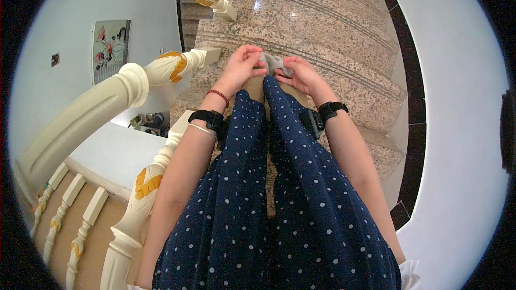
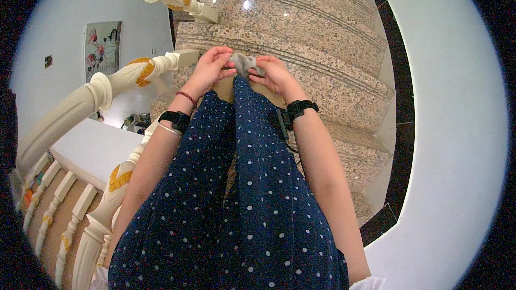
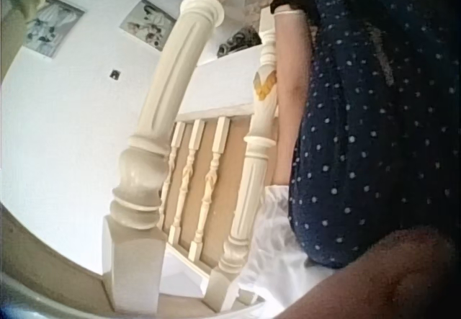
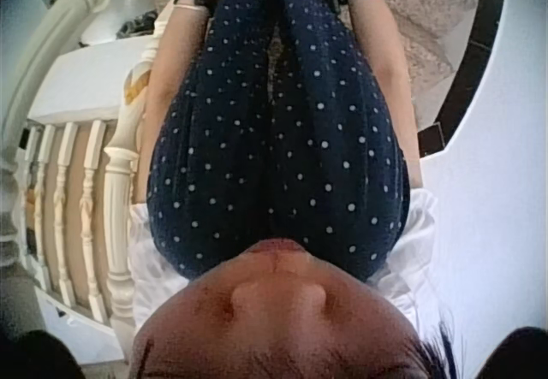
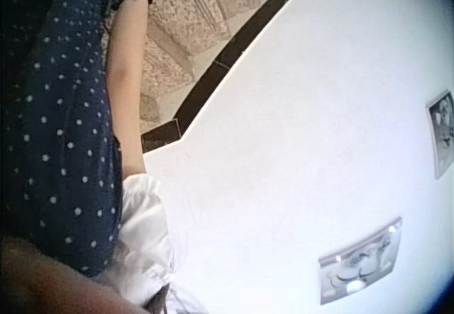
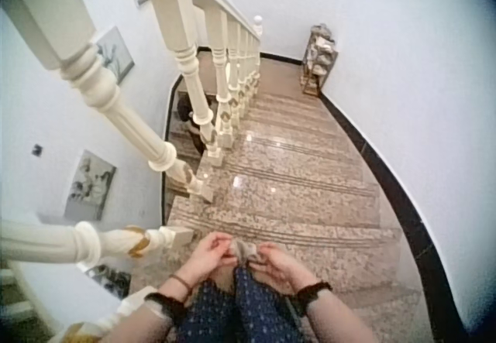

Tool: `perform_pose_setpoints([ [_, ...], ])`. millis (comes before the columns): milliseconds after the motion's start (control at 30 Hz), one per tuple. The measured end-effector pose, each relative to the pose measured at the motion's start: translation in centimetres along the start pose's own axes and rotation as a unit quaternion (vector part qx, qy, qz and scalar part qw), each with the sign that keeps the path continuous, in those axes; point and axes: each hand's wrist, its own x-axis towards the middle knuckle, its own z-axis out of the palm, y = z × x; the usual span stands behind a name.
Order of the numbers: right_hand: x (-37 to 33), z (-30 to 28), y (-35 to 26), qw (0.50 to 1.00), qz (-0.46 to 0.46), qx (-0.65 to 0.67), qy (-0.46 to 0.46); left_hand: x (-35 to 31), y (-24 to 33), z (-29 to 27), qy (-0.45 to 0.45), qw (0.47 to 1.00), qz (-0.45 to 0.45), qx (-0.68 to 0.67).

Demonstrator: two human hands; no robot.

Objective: The person cleans a staircase balustrade and the steps with a white cloth. They wipe individual balusters and then rub the cloth over the surface of the marble steps.

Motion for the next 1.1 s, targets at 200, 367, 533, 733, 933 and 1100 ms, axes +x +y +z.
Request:
perform_pose_setpoints([
  [200,-0.8,-0.5,0.1,0.994,-0.051,0.097,0.006,-0.1,0.1,0.2,0.020,0.999,-0.001,-0.045],
  [367,-2.4,-0.8,-1.4,0.983,-0.054,0.171,-0.034,-0.1,0.1,0.1,0.021,0.999,0.000,-0.047],
  [533,-1.8,-1.5,-1.7,0.971,-0.084,0.218,-0.055,0.1,0.0,0.1,0.020,0.999,0.004,-0.040],
  [733,-0.2,-0.8,-3.1,0.991,-0.132,0.011,0.038,0.2,-0.2,0.1,0.022,1.000,0.014,0.004],
  [933,0.3,0.0,-2.1,0.987,-0.157,-0.006,0.041,-0.2,0.0,0.1,0.035,0.999,0.002,-0.036],
  [1100,0.4,-0.7,-1.4,0.984,-0.171,0.036,0.034,-0.1,0.1,0.4,0.031,0.999,0.002,-0.031],
])
